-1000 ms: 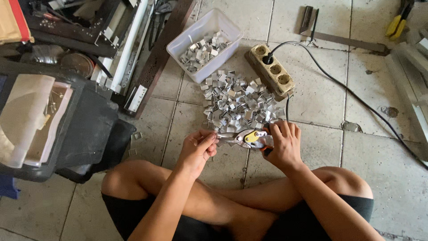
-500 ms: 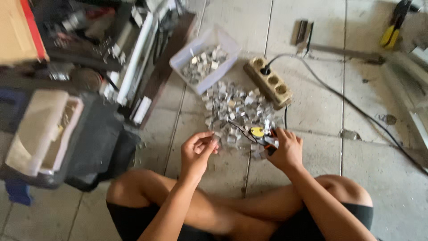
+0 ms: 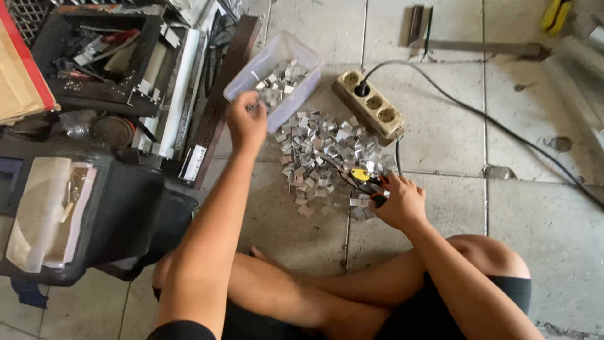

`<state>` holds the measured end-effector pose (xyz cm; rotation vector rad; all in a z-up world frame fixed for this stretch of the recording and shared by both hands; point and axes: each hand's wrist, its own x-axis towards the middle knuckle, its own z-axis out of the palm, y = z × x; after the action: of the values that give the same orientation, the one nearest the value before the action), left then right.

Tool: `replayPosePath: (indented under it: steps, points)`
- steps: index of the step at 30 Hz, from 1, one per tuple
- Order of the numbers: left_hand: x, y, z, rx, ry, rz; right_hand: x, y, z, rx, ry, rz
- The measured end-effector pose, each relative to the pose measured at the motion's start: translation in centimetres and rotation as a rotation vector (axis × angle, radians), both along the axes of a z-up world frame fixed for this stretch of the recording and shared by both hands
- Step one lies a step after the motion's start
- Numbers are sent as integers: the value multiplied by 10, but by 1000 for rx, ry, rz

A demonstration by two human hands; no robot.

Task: The person sits on the floor and repeatedly picks up small metal pieces from a pile. Using a pair of pliers, they trim or adjust each piece and then place it into a nearby plastic container.

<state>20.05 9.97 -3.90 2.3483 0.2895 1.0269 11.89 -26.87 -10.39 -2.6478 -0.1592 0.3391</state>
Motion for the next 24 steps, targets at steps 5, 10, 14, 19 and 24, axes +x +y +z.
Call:
replayPosePath:
  steps: [5, 10, 14, 19, 24]
  points:
    - [-100, -47, -34, 74, 443, -109, 1, 2, 0, 5, 27, 30]
    - [-153, -53, -31, 104, 574, -157, -2, 4, 2, 16, 31, 15]
    - [-150, -41, -68, 100, 629, -65, 0, 2, 10, 2, 30, 27]
    - [-149, -50, -85, -10, 866, -24, 1, -2, 7, -5, 44, 25]
    - [-154, -56, -70, 43, 780, 56, 2, -2, 3, -34, 87, 26]
